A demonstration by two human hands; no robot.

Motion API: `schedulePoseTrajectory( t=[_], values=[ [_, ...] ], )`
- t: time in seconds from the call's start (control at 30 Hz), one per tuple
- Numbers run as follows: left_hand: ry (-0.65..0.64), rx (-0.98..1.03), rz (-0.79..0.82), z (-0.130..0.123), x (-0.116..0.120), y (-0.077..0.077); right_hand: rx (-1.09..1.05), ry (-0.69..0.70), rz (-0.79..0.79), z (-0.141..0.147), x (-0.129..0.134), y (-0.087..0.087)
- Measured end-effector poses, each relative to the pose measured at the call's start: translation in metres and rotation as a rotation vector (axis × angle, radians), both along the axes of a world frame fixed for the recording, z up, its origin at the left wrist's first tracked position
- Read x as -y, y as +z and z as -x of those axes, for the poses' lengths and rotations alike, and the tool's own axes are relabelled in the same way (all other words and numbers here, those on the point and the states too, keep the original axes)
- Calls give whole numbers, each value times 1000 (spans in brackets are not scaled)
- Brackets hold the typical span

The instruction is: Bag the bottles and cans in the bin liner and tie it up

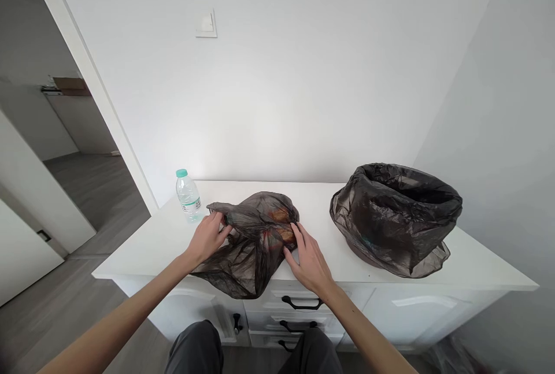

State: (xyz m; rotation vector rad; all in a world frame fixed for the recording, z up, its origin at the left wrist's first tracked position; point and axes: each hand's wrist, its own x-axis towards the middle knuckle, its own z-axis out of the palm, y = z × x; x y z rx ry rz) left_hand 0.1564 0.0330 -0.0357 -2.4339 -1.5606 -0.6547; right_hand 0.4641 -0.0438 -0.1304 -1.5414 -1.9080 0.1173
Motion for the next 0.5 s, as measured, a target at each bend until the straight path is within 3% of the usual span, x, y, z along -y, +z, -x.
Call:
schedulePoseTrajectory(
  t=[0.23,0.5],
  values=[
    [-4,-11,-4,-7,-5,-3,10,-5,-11,0,-1,1],
    [-118,-62,-24,-18,-5,-6,25,-34,30,0,-1,5]
  ],
)
